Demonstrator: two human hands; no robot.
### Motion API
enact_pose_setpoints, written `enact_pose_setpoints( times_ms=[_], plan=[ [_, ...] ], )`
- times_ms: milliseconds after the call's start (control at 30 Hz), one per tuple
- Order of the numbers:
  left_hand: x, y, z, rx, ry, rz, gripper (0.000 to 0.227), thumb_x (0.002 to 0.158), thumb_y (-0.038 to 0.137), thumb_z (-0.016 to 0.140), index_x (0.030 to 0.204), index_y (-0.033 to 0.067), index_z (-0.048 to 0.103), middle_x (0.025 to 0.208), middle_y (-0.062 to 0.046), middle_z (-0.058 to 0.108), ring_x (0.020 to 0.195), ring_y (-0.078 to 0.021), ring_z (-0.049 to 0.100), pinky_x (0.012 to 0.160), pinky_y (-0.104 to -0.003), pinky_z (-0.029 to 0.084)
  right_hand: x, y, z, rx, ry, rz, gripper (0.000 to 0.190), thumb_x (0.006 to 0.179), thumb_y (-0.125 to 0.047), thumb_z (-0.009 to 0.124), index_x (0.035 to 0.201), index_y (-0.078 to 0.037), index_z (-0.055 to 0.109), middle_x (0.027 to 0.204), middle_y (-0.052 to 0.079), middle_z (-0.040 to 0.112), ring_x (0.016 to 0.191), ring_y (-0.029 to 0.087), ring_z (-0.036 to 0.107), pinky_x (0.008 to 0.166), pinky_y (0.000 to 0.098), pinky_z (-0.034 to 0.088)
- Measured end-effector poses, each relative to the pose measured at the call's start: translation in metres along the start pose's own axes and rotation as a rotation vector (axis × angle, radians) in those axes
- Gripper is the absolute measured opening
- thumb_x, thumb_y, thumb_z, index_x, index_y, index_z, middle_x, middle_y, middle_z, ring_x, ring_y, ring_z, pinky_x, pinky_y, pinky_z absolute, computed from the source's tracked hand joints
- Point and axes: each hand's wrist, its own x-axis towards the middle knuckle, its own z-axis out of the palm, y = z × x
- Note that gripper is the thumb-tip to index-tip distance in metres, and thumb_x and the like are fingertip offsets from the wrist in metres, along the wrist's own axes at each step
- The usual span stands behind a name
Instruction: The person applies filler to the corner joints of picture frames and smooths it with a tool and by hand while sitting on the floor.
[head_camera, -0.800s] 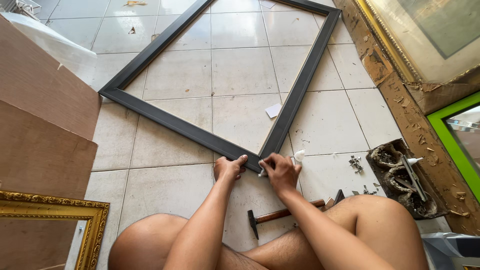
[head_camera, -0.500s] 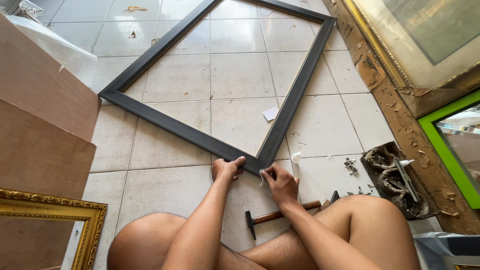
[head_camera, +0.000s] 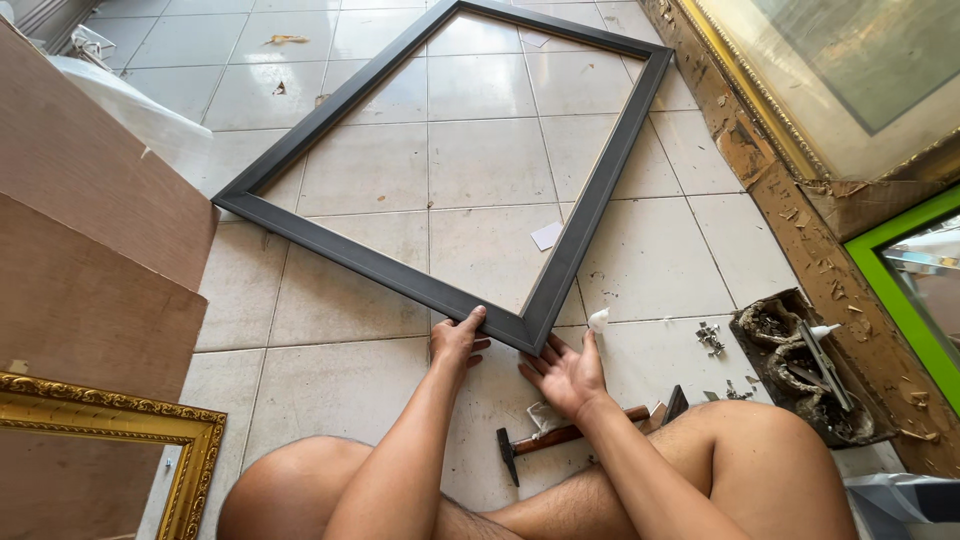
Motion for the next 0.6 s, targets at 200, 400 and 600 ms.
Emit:
enact_pose_setpoints(
  times_ms=[200,400,600],
  plan=[
    [0.019,-0.012,-0.001,0.034,-0.03,0.025,0.06,0.09,0.043,0.097,0.122,-0.0002,0.07,0.101,-0.021,0.086,0.097,-0.0352,0.086,0.095,-0.064,0.063,0.032,0.001,-0.007,0.168,-0.145,0.123,0.096,0.109,-0.09,0.018,0.146,-0.013,0.062,0.158,0.014,0.065,0.149,0.044,0.057,0.129,0.0687,0.039],
    [0.024,-0.021,-0.006,-0.024,-0.016,0.018,0.062,0.09,0.04,0.099,0.118,-0.0027,0.064,0.093,-0.023,0.082,0.09,-0.0377,0.086,0.09,-0.064,0.064,0.026,-0.002,0.001,0.13,-0.164,0.174,0.109,0.103,-0.096,0.021,0.156,-0.009,0.06,0.162,0.02,0.062,0.151,0.047,0.055,0.129,0.0689,0.039],
    [0.025,-0.019,-0.005,-0.013,0.006,0.025,0.059,0.087,0.041,0.101,0.114,0.0012,0.067,0.093,-0.021,0.083,0.092,-0.0355,0.087,0.091,-0.065,0.064,0.021,-0.003,-0.006,0.118,-0.14,0.128,0.094,0.105,-0.092,0.03,0.148,-0.016,0.064,0.15,0.015,0.068,0.147,0.044,0.06,0.127,0.0699,0.043]
  ],
)
